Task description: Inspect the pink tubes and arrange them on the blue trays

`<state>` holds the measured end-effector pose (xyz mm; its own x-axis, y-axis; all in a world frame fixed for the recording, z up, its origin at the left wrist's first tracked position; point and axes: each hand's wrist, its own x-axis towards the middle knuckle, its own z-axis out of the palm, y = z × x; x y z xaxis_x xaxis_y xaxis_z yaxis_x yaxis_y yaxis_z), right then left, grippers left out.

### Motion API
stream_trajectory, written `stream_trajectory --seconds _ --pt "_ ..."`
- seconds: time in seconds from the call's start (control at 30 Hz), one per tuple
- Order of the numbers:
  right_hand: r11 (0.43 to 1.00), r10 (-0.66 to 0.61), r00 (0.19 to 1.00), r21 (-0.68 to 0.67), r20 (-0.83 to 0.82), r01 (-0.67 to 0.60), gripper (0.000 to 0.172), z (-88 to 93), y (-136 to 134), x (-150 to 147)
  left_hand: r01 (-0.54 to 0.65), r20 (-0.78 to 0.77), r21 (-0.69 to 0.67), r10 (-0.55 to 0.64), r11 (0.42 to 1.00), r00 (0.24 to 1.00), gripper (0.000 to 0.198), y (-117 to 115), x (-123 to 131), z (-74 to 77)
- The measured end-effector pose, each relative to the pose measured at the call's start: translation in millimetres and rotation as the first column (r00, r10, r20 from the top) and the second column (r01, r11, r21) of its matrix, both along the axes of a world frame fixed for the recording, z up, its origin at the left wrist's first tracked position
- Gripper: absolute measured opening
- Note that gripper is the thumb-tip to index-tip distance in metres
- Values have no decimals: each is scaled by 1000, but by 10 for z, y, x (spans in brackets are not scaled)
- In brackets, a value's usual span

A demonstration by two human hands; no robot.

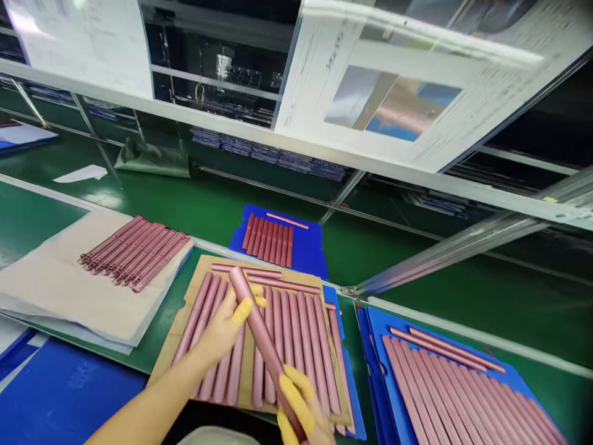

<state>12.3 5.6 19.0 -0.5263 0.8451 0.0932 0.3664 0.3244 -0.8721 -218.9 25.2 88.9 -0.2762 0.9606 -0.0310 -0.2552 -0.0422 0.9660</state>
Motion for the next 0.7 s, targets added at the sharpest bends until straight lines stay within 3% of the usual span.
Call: stream_trajectory --seconds 0.1,0.2,0.3,0.4,0.5,0.7 --pt "991 -99 991 95 90 90 46 -325 -118 -175 -184 -202 -109 160 977 966 66 74 -304 -467" --pt "972 -211 951 149 225 181 54 -720 -180 -353 -363 -302 -167 303 917 904 67 -55 -661 -904" --pt "964 -253 910 169 327 207 54 -1083 -191 -519 -453 -307 -274 370 848 877 66 -261 -959 -1226" --pt "944 -311 864 229 395 236 55 -1321 -195 -673 -484 -350 -302 377 821 858 63 -407 -1145 -1474" --pt "910 -356 836 361 419 206 60 -1378 -189 -786 -498 -433 -293 351 816 830 62 -468 -1251 -1668" --pt "817 -406 787 570 465 85 61 -1184 -94 -909 -480 -523 -276 289 833 802 56 -480 -1376 -1859"
